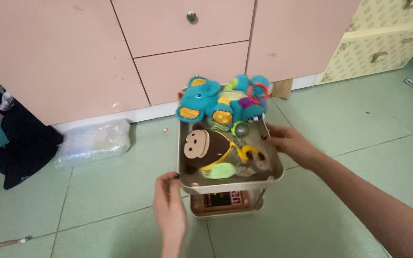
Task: The person assembles a two-tier plastic storage rack by inserting metal rods into side panels, then places the plastic trays onto the frame. They load stuffed toys, a small box, and a bottle onto the shelves and adjust the rack's position.
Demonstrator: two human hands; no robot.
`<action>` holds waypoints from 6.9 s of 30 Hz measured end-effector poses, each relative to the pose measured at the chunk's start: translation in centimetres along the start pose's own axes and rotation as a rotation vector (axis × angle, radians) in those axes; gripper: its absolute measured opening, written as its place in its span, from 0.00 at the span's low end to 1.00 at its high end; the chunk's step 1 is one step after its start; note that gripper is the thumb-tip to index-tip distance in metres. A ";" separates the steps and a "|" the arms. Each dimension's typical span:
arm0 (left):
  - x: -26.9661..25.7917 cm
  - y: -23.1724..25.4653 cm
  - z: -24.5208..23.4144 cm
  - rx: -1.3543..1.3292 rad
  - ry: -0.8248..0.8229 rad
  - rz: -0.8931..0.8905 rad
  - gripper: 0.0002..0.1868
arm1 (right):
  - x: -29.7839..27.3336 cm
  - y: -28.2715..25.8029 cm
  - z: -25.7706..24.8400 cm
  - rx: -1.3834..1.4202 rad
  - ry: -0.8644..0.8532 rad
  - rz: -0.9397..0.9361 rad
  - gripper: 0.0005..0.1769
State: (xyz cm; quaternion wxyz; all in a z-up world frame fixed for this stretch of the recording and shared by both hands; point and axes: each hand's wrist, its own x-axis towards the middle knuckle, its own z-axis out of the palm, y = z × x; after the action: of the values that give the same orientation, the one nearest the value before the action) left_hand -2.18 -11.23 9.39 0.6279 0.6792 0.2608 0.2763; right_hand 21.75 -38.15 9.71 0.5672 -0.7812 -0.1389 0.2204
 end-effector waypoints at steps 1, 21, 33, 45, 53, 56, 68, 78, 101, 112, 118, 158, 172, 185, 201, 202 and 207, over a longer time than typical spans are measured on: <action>-1.2 0.3 0.6 -0.006 0.010 -0.002 0.13 | 0.4 -0.2 -0.4 0.006 0.022 -0.044 0.33; 23.2 -5.3 3.0 0.020 -0.294 0.199 0.37 | -14.5 -1.0 12.1 -0.836 0.328 -0.763 0.55; 24.2 -6.8 3.5 0.010 -0.347 0.033 0.34 | -10.9 1.4 9.4 -0.794 0.489 -0.540 0.72; 13.7 -6.0 2.1 0.150 -0.311 0.240 0.39 | -7.5 9.0 0.7 -0.638 0.487 0.136 0.21; 13.3 -5.5 3.4 -0.166 -0.538 0.195 0.51 | -6.4 10.3 0.3 -0.664 0.505 0.089 0.14; 12.7 -4.2 3.8 -0.128 -0.481 0.306 0.48 | -6.3 8.6 -0.7 -0.614 0.502 0.052 0.15; 13.7 4.6 3.2 0.234 -0.277 0.053 0.48 | -2.5 0.6 -3.4 -0.636 0.376 0.096 0.17; 15.4 5.8 4.4 0.304 -0.285 -0.003 0.50 | -0.7 -0.3 -4.7 -0.576 0.333 0.088 0.15; 15.8 0.9 1.4 0.124 -0.460 -0.046 0.53 | -4.2 4.8 1.5 -0.470 0.483 -0.041 0.13; 16.3 -4.0 0.3 0.082 -0.413 0.096 0.52 | -3.8 8.8 3.1 -0.448 0.454 -0.030 0.17; 17.5 -5.1 1.4 0.382 -0.087 -0.114 0.46 | -5.7 7.7 7.8 -0.436 0.452 -0.068 0.13; 11.6 1.8 3.5 0.655 0.204 0.045 0.35 | -5.4 2.4 9.4 0.674 -0.312 0.262 0.27; 10.1 -3.3 4.6 0.292 0.094 0.116 0.61 | 8.3 5.1 -1.7 -0.548 0.273 -0.036 0.41; 26.7 -3.6 0.1 -0.068 -0.642 0.108 0.55 | 4.7 12.8 1.6 -0.241 0.025 -0.221 0.17; 10.9 -9.3 1.4 0.252 -0.201 0.373 0.22 | 8.5 13.8 -5.2 -0.482 0.206 -0.123 0.15; 11.5 -9.5 1.3 0.231 -0.182 0.394 0.21 | 8.4 13.8 -5.3 -0.545 0.190 -0.146 0.14; 14.9 -10.9 -0.5 0.288 -0.083 0.297 0.15 | 7.3 16.0 -3.7 -0.753 0.290 -0.224 0.07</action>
State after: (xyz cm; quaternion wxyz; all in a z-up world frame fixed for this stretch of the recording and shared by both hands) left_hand 8.02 0.36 -0.75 0.4869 0.8036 0.1687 0.2977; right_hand 29.35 -42.88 -5.85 0.2760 -0.9371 -0.2125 -0.0211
